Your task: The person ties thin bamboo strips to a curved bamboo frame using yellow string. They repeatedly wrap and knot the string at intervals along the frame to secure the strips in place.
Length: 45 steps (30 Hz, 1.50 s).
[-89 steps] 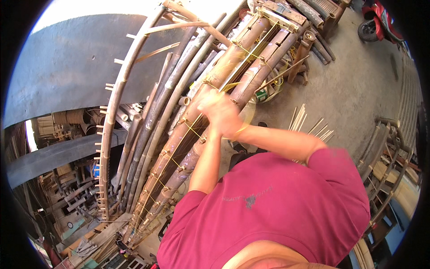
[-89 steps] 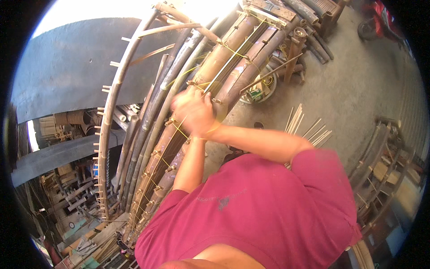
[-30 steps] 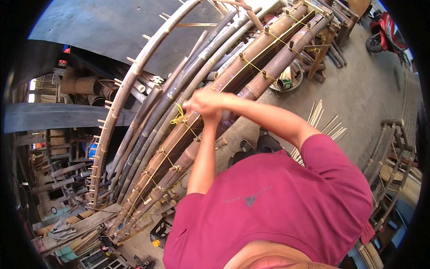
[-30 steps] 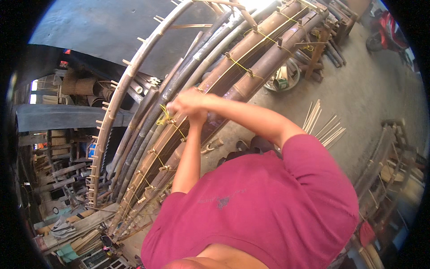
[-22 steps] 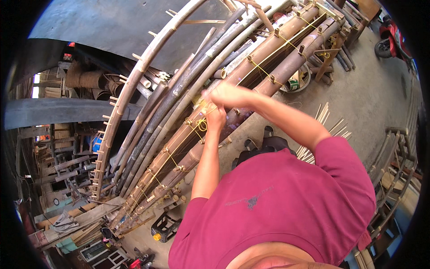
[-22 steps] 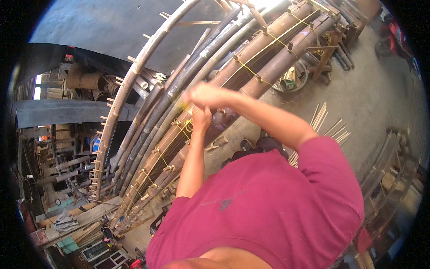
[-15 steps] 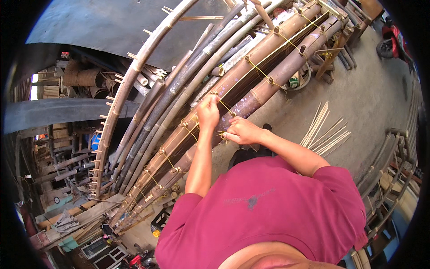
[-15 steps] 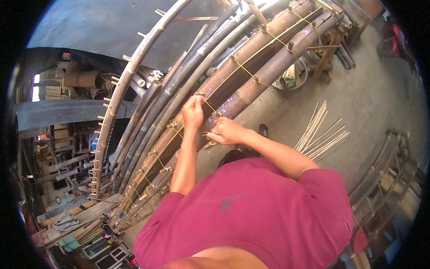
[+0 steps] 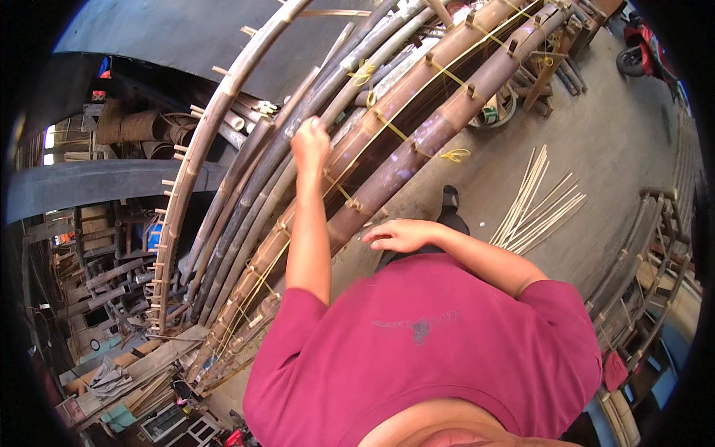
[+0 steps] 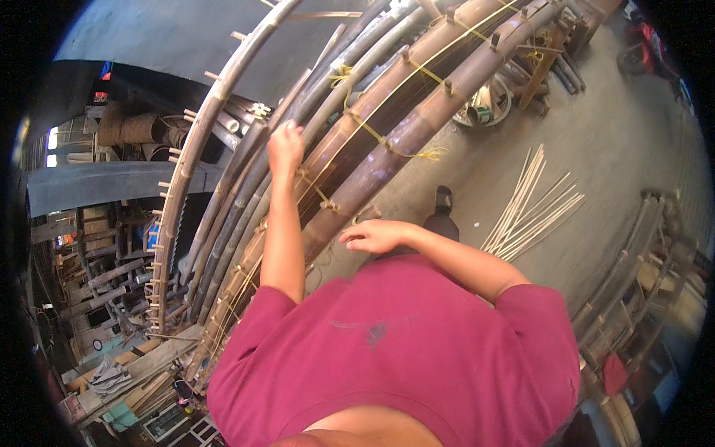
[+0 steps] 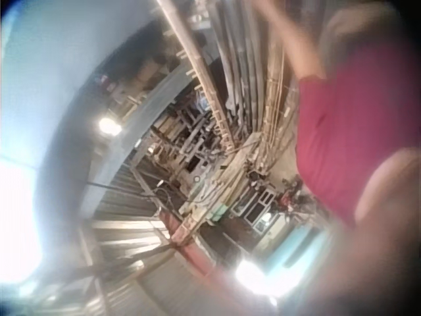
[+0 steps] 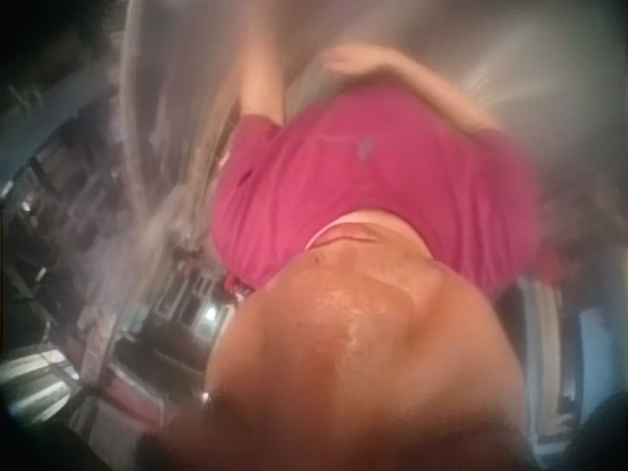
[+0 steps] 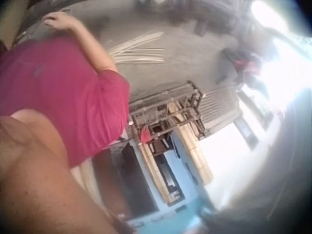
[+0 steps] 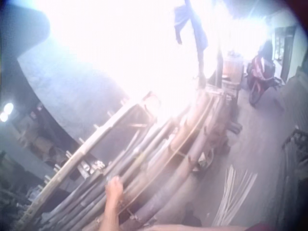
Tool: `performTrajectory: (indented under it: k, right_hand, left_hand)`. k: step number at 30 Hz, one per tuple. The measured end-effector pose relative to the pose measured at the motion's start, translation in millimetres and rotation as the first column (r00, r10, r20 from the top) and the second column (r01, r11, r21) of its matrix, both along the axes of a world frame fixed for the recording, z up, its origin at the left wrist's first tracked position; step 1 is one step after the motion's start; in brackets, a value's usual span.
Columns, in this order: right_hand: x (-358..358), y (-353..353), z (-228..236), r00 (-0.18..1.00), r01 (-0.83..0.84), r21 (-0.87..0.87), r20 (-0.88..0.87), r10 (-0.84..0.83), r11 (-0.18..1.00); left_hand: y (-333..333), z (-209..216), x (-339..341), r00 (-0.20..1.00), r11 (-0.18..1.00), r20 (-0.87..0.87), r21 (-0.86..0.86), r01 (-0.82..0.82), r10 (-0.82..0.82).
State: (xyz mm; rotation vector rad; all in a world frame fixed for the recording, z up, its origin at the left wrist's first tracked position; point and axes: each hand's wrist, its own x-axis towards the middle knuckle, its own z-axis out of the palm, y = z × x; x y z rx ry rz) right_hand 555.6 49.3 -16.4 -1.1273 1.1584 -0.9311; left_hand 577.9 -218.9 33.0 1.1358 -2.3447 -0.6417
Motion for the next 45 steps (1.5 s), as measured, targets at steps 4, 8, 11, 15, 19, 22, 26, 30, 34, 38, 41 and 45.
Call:
performTrajectory:
  k: [4,8,11,15,19,22,26,30,34,38,41,45]
  right_hand:
    - [46,-19,-3,0.258,0.307,0.659,0.637,-0.726,0.687]
    - [81,-90,66,0.444,0.813,0.059,0.581,-0.682,0.579]
    - [86,-162,100,0.987,0.11,-0.292,-0.077,-0.138,0.95]
    - [8,-202,67,0.221,0.084,-0.176,-0.956,-0.191,0.981]
    - [1,-175,74,0.983,0.157,-0.167,-0.07,-0.171,0.973]
    - [13,-82,85,0.95,-0.196,-0.308,-0.294,0.103,0.931]
    - [48,-42,-7,0.872,-0.105,-0.587,-0.442,-0.209,0.803]
    - [46,-40,1,0.807,-0.128,-0.474,-0.56,-0.186,0.871]
    - [62,-32,-6,0.609,-0.248,-0.522,-0.739,-0.288,0.816]
    - [87,-33,30,0.522,-0.259,-0.225,-0.851,-0.06,0.939]
    - [137,-22,21,0.763,-0.199,-0.192,-0.646,0.029,0.961]
    - [200,-20,-29,0.925,-0.089,0.376,0.375,-0.063,0.923]
  left_hand:
    - [28,-20,128,0.936,0.978,0.303,0.154,0.138,-0.18]
    - [63,-64,132,0.988,0.958,0.101,0.272,0.087,-0.118]
    - [61,-77,131,0.999,0.952,0.003,0.304,0.045,-0.048]
    - [67,-59,128,0.983,0.965,-0.137,0.212,0.152,-0.125]
    - [71,-47,125,0.993,0.983,-0.094,0.163,0.083,-0.068]
    - [68,-38,129,1.0,0.957,-0.028,0.29,0.023,-0.016]
    - [61,-33,124,0.998,0.972,-0.009,0.225,0.062,-0.061]
    - [18,27,74,0.901,0.915,-0.435,0.36,0.182,-0.008]
    - [-65,-65,65,0.996,0.995,-0.058,-0.076,-0.066,0.061]
    - [-73,-84,70,0.99,0.981,0.119,0.187,0.058,-0.081]
    - [-64,-45,118,0.96,0.973,0.156,0.055,0.226,-0.232]
    - [-19,11,234,0.977,0.999,0.215,0.035,0.004,-0.012]
